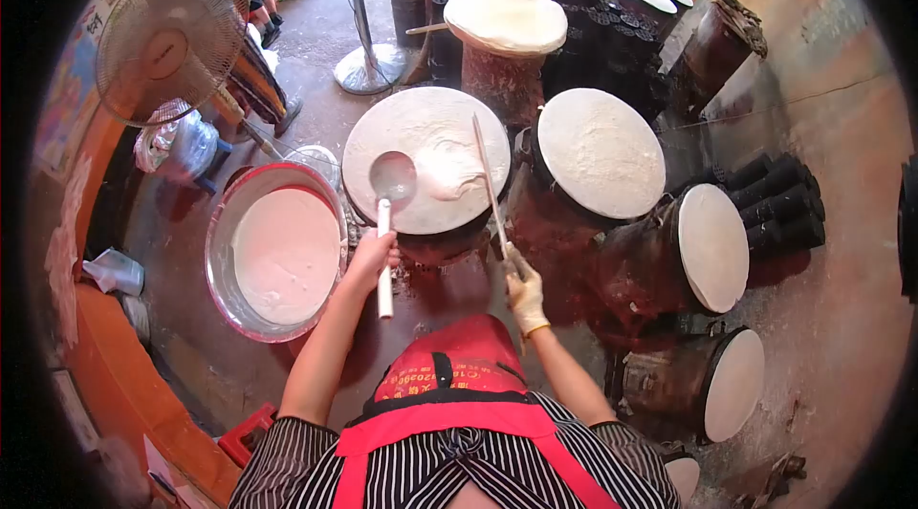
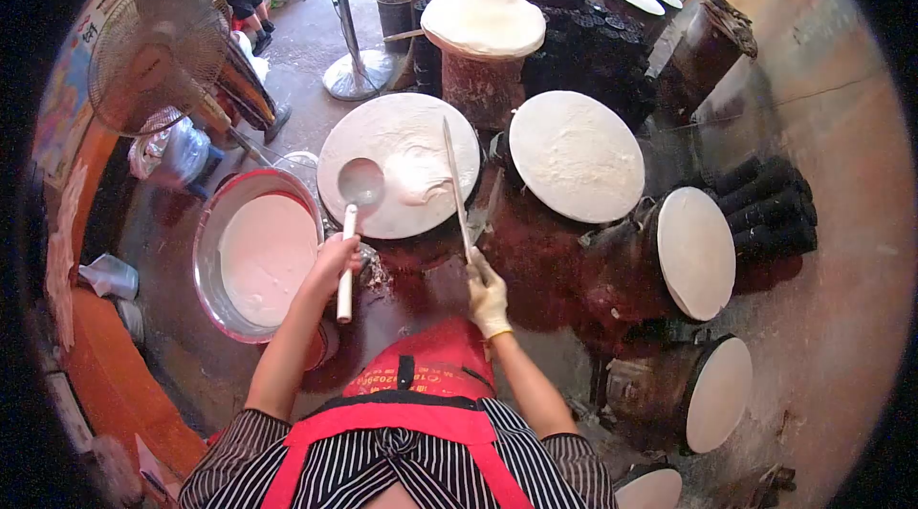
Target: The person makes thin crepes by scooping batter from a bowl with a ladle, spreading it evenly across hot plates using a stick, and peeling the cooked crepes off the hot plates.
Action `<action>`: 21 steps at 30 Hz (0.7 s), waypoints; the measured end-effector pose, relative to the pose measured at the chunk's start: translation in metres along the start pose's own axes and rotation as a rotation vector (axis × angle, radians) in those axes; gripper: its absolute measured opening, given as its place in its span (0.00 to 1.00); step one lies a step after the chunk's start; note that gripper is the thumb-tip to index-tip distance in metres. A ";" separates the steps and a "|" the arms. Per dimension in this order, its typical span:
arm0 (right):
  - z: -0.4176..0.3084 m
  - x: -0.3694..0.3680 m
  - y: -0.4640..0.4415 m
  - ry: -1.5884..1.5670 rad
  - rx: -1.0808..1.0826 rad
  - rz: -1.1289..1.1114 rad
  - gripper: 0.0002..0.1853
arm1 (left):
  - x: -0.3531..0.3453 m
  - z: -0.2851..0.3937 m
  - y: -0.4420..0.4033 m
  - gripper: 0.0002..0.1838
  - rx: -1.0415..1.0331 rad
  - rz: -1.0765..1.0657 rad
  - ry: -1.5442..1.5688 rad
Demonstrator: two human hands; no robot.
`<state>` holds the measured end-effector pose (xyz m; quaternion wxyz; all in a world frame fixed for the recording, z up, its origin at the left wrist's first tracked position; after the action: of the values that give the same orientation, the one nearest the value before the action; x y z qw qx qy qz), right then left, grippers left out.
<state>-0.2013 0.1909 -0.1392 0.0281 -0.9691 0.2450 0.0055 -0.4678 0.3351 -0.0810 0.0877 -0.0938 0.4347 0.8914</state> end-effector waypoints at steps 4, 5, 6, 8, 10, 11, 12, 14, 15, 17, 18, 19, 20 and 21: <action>0.018 -0.051 0.018 -0.284 -0.265 -0.156 0.18 | -0.041 -0.006 -0.036 0.05 0.090 0.038 0.011; 0.015 -0.058 0.022 -0.332 -0.364 -0.212 0.19 | -0.049 -0.010 -0.040 0.05 0.090 0.012 0.067; 0.011 -0.059 0.023 -0.364 -0.446 -0.248 0.19 | -0.051 -0.019 -0.053 0.06 0.151 -0.093 0.368; -0.009 -0.050 0.014 -0.344 -0.476 -0.299 0.20 | -0.029 0.007 -0.044 0.04 0.566 -0.552 0.795; -0.044 -0.034 -0.005 -0.173 -0.316 -0.325 0.20 | -0.024 0.042 0.034 0.05 0.621 -0.736 0.884; -0.068 -0.029 -0.016 -0.144 -0.223 -0.275 0.19 | -0.019 0.044 0.072 0.06 0.506 -0.691 0.786; -0.077 -0.022 -0.030 -0.122 -0.196 -0.173 0.22 | -0.013 0.039 0.090 0.07 0.443 -0.690 0.700; -0.049 -0.020 -0.025 -0.102 -0.190 -0.055 0.26 | -0.002 0.031 0.109 0.08 0.432 -0.709 0.615; -0.006 -0.024 -0.022 0.045 0.102 -0.110 0.23 | 0.002 0.029 0.116 0.08 0.448 -0.705 0.609; 0.019 -0.027 0.016 0.263 0.195 -0.297 0.21 | 0.013 0.025 0.123 0.08 0.572 -0.502 0.623; 0.018 -0.031 0.035 0.424 0.253 -0.383 0.22 | 0.034 0.016 0.102 0.09 0.604 -0.524 0.548; 0.015 -0.035 0.050 0.587 0.299 -0.472 0.23 | 0.050 0.008 0.097 0.09 0.613 -0.529 0.550; 0.001 -0.038 0.053 0.404 0.320 -0.419 0.23 | 0.066 -0.002 0.094 0.09 0.583 -0.442 0.472; 0.001 -0.031 0.047 0.435 0.114 -0.475 0.23 | 0.076 -0.012 0.094 0.09 0.550 -0.359 0.384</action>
<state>-0.2503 0.1645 -0.1419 0.0299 -0.9745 0.0123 -0.2221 -0.5627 0.2745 -0.0351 0.1815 -0.3069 0.6430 0.6778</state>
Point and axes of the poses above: each hand's wrist, its own y-axis away from the middle knuckle, its own x-axis out of the back of the hand, z = x × y, the point moved 3 cm from there along -y, towards the middle knuckle, and after that the axes turned 15 degrees about x, right-handed, at the moved point
